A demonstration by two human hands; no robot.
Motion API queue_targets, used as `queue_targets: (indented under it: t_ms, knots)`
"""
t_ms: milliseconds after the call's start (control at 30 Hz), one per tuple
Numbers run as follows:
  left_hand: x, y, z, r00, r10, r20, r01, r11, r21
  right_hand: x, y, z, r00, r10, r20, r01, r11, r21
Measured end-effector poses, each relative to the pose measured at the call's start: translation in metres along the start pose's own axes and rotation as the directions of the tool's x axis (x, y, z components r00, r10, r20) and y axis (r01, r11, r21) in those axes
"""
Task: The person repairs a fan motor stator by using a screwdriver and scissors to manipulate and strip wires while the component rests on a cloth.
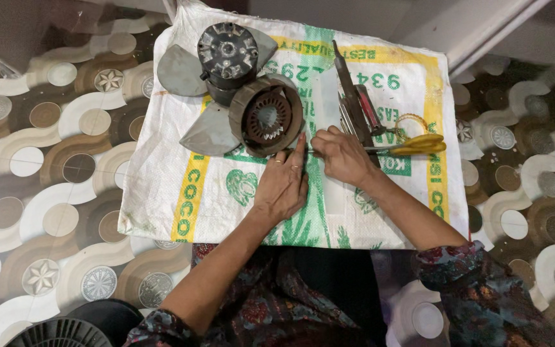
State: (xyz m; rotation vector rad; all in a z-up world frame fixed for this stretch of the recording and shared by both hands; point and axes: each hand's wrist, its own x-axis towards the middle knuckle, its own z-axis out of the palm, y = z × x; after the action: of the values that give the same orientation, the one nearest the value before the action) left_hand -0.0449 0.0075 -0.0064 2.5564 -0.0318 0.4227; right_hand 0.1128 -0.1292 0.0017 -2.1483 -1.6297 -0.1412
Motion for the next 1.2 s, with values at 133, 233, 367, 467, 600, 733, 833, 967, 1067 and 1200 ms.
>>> queue_targets:
  t_ms: [133,233,367,467,600,733,833,967,1067,1200]
  knots:
    - [0.000,0.001,-0.002,1.000,0.002,-0.013,-0.002,1.000,-0.001,0.000,0.001,-0.002,0.999,-0.005,0.036,0.006,1.000,-0.021]
    - [0.001,0.004,-0.005,1.000,-0.016,0.006,0.016,0.999,0.031,0.001,0.002,-0.003,0.998,-0.015,0.054,0.015,1.000,-0.009]
    - [0.001,0.005,-0.005,0.991,-0.043,0.124,0.035,0.997,0.071,-0.006,0.002,0.001,0.999,-0.021,0.042,0.021,1.000,-0.010]
    - [0.000,0.005,-0.004,0.996,0.058,0.067,-0.069,0.981,0.183,-0.006,0.003,0.006,0.999,-0.005,0.052,0.007,0.999,-0.050]
    - [-0.007,-0.001,-0.011,0.999,0.037,-0.006,-0.038,0.997,-0.067,-0.008,0.003,0.008,0.999,0.007,0.049,-0.004,0.998,-0.064]
    - [-0.008,-0.002,-0.013,1.000,0.008,0.029,-0.004,0.991,-0.133,-0.010,0.001,0.009,0.996,-0.072,-0.050,0.071,0.997,-0.025]
    - [-0.005,0.000,-0.012,0.998,-0.008,0.068,0.011,0.999,-0.052,-0.009,0.001,0.003,0.999,-0.046,-0.007,0.045,0.999,-0.027]
    - [-0.002,-0.002,-0.009,1.000,-0.002,0.026,0.004,0.997,-0.079,-0.005,-0.002,-0.004,0.997,-0.068,0.028,0.068,0.998,-0.009]
    - [-0.002,-0.003,-0.005,0.999,-0.024,0.033,0.025,0.999,-0.031,-0.005,-0.001,-0.006,0.997,-0.071,0.043,0.071,0.997,-0.017]
    - [-0.005,-0.004,-0.004,0.999,-0.018,0.029,0.020,0.998,-0.067,-0.007,-0.001,-0.006,0.996,-0.081,0.047,0.082,0.997,-0.016]
